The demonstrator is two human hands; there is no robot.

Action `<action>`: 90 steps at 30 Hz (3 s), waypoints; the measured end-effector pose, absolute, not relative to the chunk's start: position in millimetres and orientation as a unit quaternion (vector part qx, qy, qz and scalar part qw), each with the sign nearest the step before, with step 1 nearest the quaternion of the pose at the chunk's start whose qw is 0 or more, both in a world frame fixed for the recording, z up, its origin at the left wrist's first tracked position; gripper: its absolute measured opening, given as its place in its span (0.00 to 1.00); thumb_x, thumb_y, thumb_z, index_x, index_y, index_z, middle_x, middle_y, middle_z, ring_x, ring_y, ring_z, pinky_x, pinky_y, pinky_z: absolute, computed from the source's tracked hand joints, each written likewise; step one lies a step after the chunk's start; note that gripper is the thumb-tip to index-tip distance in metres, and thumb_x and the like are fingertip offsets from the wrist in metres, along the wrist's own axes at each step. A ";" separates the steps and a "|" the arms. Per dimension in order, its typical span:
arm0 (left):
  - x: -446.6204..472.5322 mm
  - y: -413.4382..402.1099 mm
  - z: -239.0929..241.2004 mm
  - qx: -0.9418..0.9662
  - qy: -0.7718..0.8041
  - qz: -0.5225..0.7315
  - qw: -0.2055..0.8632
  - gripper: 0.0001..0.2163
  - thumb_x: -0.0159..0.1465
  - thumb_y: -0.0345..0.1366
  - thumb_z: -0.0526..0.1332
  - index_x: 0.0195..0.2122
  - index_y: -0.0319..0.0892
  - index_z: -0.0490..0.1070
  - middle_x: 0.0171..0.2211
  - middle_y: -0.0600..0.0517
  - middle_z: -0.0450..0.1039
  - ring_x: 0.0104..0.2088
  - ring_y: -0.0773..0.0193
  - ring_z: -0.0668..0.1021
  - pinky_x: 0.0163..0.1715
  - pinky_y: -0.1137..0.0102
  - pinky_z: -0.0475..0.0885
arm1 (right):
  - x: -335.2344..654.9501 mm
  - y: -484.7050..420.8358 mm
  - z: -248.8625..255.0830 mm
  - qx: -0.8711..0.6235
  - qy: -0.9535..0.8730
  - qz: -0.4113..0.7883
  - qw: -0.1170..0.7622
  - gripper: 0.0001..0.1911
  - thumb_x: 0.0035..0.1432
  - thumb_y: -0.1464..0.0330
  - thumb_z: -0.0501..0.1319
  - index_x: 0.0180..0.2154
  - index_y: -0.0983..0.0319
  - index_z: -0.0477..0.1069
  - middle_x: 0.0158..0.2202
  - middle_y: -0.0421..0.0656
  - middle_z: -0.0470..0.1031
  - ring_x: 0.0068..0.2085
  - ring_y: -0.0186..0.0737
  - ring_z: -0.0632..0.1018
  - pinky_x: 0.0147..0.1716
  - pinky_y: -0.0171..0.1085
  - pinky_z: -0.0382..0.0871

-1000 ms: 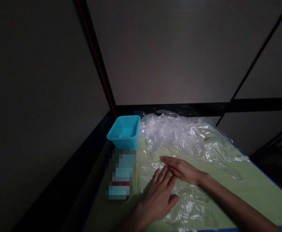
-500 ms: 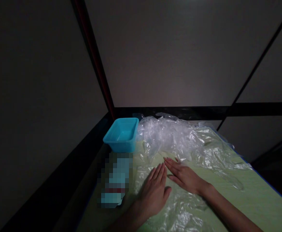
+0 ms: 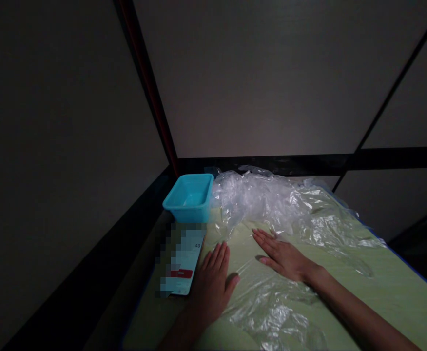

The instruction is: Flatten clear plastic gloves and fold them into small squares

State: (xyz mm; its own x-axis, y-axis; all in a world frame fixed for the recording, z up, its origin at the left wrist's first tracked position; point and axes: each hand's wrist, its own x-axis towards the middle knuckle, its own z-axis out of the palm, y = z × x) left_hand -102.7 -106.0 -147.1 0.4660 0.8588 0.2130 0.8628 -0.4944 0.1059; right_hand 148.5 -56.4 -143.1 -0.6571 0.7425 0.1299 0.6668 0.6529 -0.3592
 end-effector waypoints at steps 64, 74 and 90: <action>-98.6 -115.2 -144.2 -0.921 -0.377 -0.092 -0.027 0.24 0.59 0.31 0.56 0.58 0.36 0.58 0.61 0.41 0.51 0.60 0.51 0.57 0.54 0.55 0.62 | 130.6 -11.0 -140.1 -0.393 -0.688 0.460 0.400 0.23 0.42 0.71 0.60 0.41 0.58 0.54 0.25 0.32 0.62 0.25 0.29 0.65 0.24 0.30 0.59; -99.6 -109.7 -147.8 -0.924 -0.372 -0.080 -0.032 0.24 0.59 0.31 0.57 0.57 0.36 0.58 0.61 0.41 0.51 0.60 0.50 0.57 0.54 0.54 0.62 | 141.2 -5.6 -144.6 -0.489 -0.732 0.250 0.402 0.19 0.45 0.77 0.54 0.42 0.61 0.58 0.26 0.36 0.63 0.26 0.32 0.66 0.24 0.32 0.59; -99.2 -119.9 -147.7 -0.892 -0.415 -0.135 -0.120 0.26 0.58 0.30 0.57 0.59 0.39 0.55 0.62 0.43 0.49 0.61 0.53 0.55 0.57 0.53 0.57 | 149.2 -53.0 -131.0 -0.358 -0.915 0.169 0.082 0.38 0.60 0.51 0.49 0.63 0.66 0.42 0.63 0.53 0.44 0.63 0.48 0.49 0.60 0.54 0.38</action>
